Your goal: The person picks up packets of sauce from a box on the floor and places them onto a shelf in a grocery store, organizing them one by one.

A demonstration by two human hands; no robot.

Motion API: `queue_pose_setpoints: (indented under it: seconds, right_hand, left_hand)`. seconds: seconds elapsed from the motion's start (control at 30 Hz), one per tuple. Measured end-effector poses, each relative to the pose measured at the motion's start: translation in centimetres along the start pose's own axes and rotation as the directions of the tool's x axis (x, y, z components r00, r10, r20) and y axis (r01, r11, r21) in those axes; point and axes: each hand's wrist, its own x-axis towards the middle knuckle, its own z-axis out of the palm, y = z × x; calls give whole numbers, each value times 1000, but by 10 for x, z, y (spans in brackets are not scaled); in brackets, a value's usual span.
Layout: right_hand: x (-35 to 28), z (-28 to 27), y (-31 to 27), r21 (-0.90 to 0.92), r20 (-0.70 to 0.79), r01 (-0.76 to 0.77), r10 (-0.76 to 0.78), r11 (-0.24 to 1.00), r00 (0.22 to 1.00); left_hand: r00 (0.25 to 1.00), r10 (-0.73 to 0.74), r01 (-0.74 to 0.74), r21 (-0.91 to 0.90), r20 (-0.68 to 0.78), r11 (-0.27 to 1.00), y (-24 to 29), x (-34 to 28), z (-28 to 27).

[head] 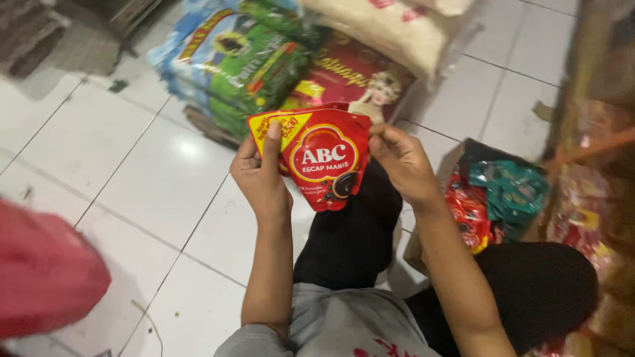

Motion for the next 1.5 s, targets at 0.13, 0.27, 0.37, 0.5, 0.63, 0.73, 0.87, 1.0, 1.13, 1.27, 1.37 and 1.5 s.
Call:
queue_pose_setpoints:
  seconds: [0.13,0.27,0.37,0.5,0.63,0.73,0.87,1.0,1.13,1.27,1.37,1.5]
  right_hand:
    - [-32,-21,-35,-129,-111,10,-24,992,994]
    - [-58,-37,-48,-284,-434,-40,-91,958,896]
    - [-77,-61,-60,-312,-624,-102,-123,945,772]
    - [-120,-96,-76,-276,-741,-162,-103,948,663]
    - [-176,-123,-101,-240,-750,-165,-75,957,657]
    - [-219,-138,-122,-62,-888,-461,162,885,430]
    - [-263,-168,-152,-157,-954,-343,-52,926,296]
    - [-302,-210,-180,-357,-933,-442,-298,823,200]
    - [-343,-263,-188,-407,-898,-554,-429,726,98]
    - [-368,-318,-166,-379,-902,-515,-432,769,17]
    - [-375,-340,-139,-275,-939,-430,-336,860,-73]
    - [-369,-347,-125,-261,-904,-550,-400,794,-149]
  left_hand:
    - [985,-77,83,-33,157,996,-24,-10,49]
    - [939,-152,135,78,308,988,-53,-17,93]
    - [879,-242,221,97,411,970,-74,-29,136]
    - [759,-296,365,-2,580,931,-96,-63,184]
    - [615,-356,480,25,704,877,-116,-113,228]
    - [475,-382,491,121,793,863,-135,-153,256]
    - [332,-338,453,165,881,876,-173,-201,308]
    - [295,-240,389,113,925,914,-211,-240,365]
    - [291,-265,507,87,919,857,-246,-254,391]
    - [330,-281,428,123,901,895,-273,-252,379]
    - [322,-338,473,159,884,867,-284,-251,370]
    - [297,-386,512,196,874,837,-280,-254,368]
